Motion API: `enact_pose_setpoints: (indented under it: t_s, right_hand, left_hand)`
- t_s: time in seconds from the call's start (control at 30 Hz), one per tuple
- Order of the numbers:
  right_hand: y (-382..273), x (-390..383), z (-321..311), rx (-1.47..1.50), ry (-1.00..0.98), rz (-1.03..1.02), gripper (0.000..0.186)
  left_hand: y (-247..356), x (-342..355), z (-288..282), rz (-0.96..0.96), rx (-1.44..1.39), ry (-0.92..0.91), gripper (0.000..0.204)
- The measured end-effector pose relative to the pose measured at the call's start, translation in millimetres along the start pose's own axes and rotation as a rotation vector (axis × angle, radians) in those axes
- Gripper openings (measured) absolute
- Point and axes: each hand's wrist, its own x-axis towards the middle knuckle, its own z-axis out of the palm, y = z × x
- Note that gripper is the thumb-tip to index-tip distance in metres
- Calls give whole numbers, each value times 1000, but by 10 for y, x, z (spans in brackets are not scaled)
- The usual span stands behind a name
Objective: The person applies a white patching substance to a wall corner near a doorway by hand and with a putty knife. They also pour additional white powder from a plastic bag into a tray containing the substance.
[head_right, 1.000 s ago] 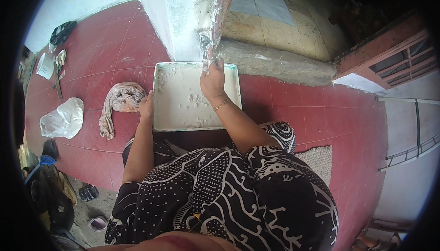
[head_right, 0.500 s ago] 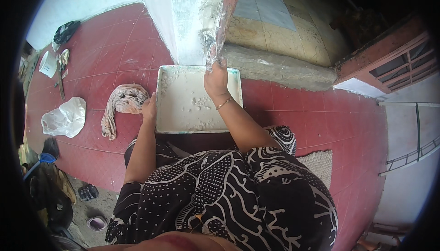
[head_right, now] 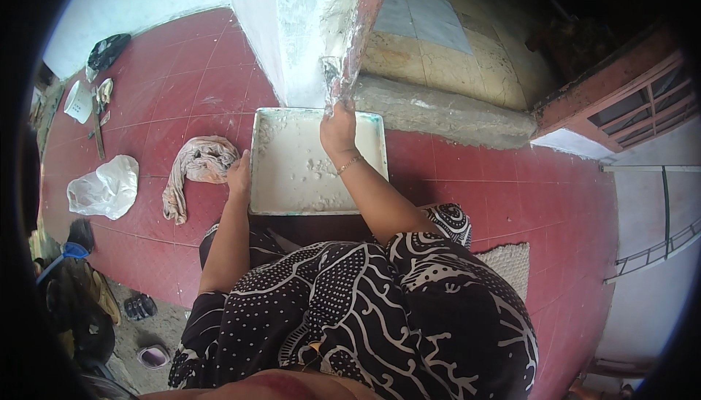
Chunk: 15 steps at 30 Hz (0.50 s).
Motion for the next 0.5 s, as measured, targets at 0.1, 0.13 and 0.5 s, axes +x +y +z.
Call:
enact_pose_setpoints:
  t_s: [0.1, 0.13, 0.5]
  right_hand:
    - [-238, 10, -256, 94, 25, 34, 29]
    - [-339, 194, -347, 111, 59, -37, 28]
    - [241, -192, -9, -72, -90, 1, 30]
  left_hand:
    - [-64, -14, -6, 2, 30, -28, 47]
    - [60, -93, 3, -9, 2, -30, 48]
    - [215, -185, -1041, 294, -57, 402, 34]
